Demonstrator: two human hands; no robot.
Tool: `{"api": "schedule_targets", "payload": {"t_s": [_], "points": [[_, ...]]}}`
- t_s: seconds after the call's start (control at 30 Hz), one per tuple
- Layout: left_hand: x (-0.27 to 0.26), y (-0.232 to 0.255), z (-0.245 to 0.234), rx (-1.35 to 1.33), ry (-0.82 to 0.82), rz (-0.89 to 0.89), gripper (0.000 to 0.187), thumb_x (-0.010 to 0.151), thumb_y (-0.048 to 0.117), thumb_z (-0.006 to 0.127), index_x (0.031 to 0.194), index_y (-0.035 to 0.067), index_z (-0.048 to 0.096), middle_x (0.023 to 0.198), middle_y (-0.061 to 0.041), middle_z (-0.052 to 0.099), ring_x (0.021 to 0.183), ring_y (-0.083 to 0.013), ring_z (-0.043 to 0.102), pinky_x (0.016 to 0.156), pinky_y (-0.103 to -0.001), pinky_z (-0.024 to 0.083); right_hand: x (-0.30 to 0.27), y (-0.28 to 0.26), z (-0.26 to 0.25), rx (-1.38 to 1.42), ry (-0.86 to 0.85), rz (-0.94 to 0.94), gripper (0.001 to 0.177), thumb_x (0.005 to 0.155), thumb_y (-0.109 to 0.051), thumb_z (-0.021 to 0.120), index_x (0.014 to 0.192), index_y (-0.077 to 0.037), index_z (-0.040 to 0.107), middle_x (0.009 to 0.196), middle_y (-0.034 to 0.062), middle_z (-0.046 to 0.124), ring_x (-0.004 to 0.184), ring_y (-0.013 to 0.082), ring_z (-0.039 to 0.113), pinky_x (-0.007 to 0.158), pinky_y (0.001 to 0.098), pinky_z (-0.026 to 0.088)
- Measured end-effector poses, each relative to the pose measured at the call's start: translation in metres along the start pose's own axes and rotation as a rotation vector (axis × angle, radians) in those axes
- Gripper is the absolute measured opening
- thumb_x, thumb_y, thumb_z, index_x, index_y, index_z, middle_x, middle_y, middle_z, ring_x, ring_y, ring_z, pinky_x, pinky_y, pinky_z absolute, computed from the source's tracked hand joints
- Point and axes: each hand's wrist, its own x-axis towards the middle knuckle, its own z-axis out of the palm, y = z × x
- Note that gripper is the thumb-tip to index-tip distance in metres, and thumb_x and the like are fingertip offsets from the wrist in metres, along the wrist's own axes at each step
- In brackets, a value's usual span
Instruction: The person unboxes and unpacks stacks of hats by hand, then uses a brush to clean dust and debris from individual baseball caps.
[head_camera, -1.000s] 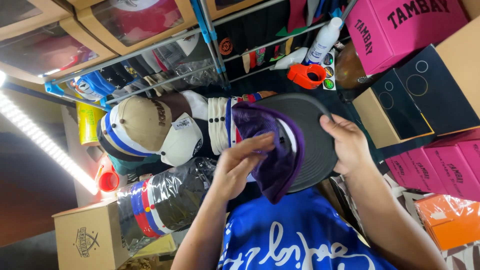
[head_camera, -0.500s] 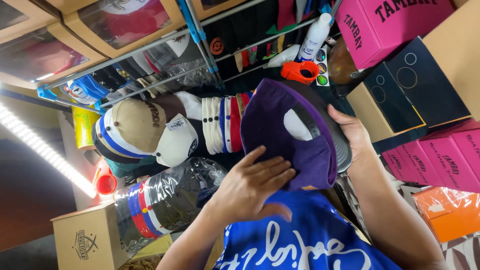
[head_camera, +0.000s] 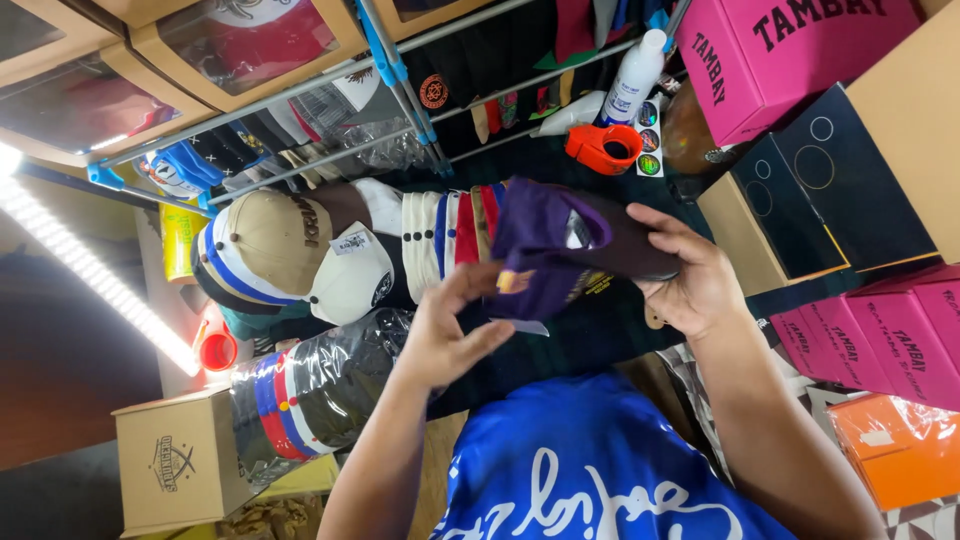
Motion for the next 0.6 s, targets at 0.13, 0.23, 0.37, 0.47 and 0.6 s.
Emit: {"api": "schedule_targets", "payload": {"t_s": [0.13,0.23,0.37,0.47,0.6], "points": [[0.001,-0.019,-0.003,-0.26,-0.005,-0.3,0.059,0.084,0.023,0.083,0.135,0.003,0.061,0.103,-0.012,0.077,0.097,-0.0167,0.07,0.097,-0.037,0.054,-0.015,0.006,0.023,-0.274,0.048,-0.18,0.047,0.094,0.007,0.05,0.141,0.008,0.053,0.121,0.0359,0.066,0.104,0.0431,0.071,0.085,0.0519,0.064],[-0.002,-0.041,0.004,-0.281,0.153,-0.352,0.025,0.094,0.009,0.072,0.118,0.001,0.07,0.09,-0.006,0.076,0.084,-0.0109,0.067,0.088,-0.029,0.056,-0.027,0.011,0.047,-0.298,0.009,-0.213,0.041,0.097,0.001,0.054,0.136,0.012,0.054,0.112,0.0343,0.069,0.099,0.043,0.073,0.081,0.0523,0.064],[-0.002,-0.035,0.011,-0.389,0.289,-0.369,0.015,0.096,0.008,0.072,0.107,-0.002,0.073,0.082,-0.004,0.074,0.075,-0.0073,0.063,0.08,-0.024,0.055,-0.028,0.012,0.045,-0.309,-0.028,-0.209,0.035,0.104,-0.012,0.056,0.128,0.014,0.058,0.1,0.0311,0.073,0.095,0.042,0.075,0.076,0.0482,0.067],[-0.001,-0.017,0.019,-0.323,0.333,-0.408,0.015,0.084,0.003,0.082,0.097,-0.001,0.076,0.076,-0.003,0.073,0.073,-0.0072,0.064,0.075,-0.022,0.056,-0.019,0.012,0.025,-0.3,0.009,-0.212,0.035,0.105,-0.015,0.055,0.129,0.011,0.056,0.104,0.0351,0.07,0.097,0.0427,0.075,0.078,0.0509,0.066],[0.002,0.002,0.032,-0.004,0.295,-0.512,0.018,0.078,0.016,0.09,0.09,0.011,0.078,0.073,0.0,0.075,0.069,-0.008,0.067,0.071,-0.022,0.055,-0.012,0.014,0.018,-0.262,0.011,-0.187,0.035,0.104,-0.013,0.055,0.134,0.006,0.054,0.112,0.0326,0.07,0.101,0.0415,0.074,0.08,0.0546,0.065]]}}
